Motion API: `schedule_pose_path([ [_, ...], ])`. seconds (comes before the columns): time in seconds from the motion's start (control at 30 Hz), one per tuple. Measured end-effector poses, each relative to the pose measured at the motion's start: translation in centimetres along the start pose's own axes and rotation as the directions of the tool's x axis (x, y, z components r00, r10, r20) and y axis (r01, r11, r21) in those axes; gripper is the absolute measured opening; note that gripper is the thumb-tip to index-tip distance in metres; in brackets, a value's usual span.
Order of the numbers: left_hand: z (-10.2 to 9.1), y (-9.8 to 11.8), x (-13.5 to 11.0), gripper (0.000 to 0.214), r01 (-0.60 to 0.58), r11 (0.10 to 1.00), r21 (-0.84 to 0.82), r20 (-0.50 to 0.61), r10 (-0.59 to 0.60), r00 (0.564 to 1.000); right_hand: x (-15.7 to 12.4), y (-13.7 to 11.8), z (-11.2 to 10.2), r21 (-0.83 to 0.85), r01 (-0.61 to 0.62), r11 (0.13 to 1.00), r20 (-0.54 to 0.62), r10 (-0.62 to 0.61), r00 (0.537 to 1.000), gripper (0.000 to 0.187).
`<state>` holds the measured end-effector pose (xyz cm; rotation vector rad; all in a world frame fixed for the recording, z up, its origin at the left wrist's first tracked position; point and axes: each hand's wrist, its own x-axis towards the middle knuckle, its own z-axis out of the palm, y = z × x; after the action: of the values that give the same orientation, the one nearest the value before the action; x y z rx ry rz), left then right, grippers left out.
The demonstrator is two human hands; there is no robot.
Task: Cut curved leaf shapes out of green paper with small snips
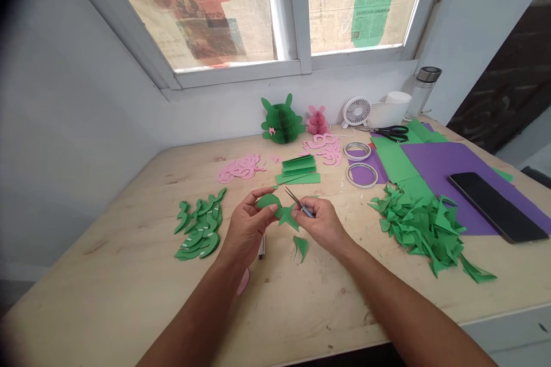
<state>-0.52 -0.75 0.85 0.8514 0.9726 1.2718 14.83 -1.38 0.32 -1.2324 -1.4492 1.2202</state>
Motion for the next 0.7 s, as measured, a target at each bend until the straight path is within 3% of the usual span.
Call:
schedule_pose_path([
  [0.27, -0.1, -0.4, 0.0, 0.034, 0.003, 0.988, 0.152, -0.003, -0.002, 1.0, 0.1, 0.2, -0.3, 0.026, 0.008, 1.0, -0.122, -0.005, 0.993, 0.02],
  [0.47, -0.4, -0.5, 0.3, 0.033, -0.083, 0.985, 0.151, -0.127, 0.103, 0.987, 0.1, 0.4, -0.2, 0.017, -0.014, 1.0, -0.29, 0.018, 0.957, 0.025],
  [0.7, 0.0, -0.8, 0.1, 0.034, -0.141, 0.98, 0.137, -0.2, 0.167, 0.965, -0.2, 0.6, 0.9, 0.079, -0.033, 0.996, -0.28, 0.054, 0.958, 0.027],
])
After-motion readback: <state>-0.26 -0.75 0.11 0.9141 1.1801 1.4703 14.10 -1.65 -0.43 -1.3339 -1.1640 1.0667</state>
